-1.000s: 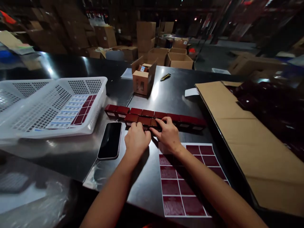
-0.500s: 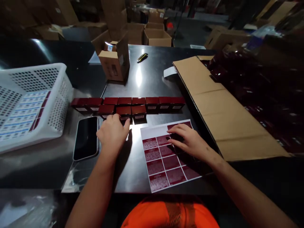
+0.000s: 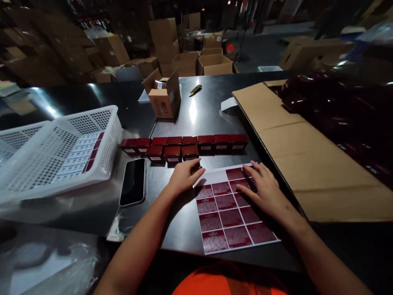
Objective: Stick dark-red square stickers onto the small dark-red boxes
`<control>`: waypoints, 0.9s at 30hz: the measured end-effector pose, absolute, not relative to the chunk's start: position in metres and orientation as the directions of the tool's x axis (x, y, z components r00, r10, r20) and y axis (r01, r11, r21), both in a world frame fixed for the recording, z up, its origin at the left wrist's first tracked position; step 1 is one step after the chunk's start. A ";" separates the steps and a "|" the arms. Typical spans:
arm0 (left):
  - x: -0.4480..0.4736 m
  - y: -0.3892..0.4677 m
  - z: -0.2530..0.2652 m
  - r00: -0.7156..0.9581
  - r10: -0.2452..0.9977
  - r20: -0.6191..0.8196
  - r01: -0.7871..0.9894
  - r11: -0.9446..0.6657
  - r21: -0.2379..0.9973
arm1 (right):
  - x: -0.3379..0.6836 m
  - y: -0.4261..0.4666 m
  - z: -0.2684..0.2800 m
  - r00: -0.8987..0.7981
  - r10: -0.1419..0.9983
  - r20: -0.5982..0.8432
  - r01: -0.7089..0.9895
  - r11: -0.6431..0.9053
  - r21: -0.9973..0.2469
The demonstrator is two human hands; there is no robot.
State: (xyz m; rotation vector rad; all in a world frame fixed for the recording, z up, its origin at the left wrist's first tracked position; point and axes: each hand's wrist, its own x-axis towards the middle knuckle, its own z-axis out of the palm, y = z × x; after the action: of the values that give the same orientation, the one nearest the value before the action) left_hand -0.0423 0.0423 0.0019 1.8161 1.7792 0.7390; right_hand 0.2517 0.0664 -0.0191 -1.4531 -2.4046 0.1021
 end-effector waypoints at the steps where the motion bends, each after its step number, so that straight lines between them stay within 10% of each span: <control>1: -0.041 0.043 -0.001 -0.007 0.998 0.070 0.715 -0.044 0.698 | 0.250 0.064 -0.022 -0.401 0.897 0.186 0.874 0.435 -0.216; 13: -0.052 0.044 -0.005 -0.309 0.930 0.198 0.731 0.099 0.676 | 0.250 0.057 0.001 -0.393 0.920 -0.003 0.899 0.383 -0.212; 20: -0.002 0.022 0.007 0.294 0.954 0.063 0.857 -0.292 0.425 | 0.244 0.048 0.005 -0.472 0.879 0.071 0.823 0.468 -0.321; 27: 0.006 0.025 0.008 0.281 0.958 -0.063 0.852 -0.218 0.476 | 0.240 0.053 -0.001 -0.584 0.799 0.142 0.690 0.581 -0.433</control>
State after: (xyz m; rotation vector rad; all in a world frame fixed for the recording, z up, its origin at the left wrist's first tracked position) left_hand 0.0055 0.0253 0.0077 2.1371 1.6276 0.3405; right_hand 0.2396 0.0527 -0.0006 -1.2150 -2.4921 0.4789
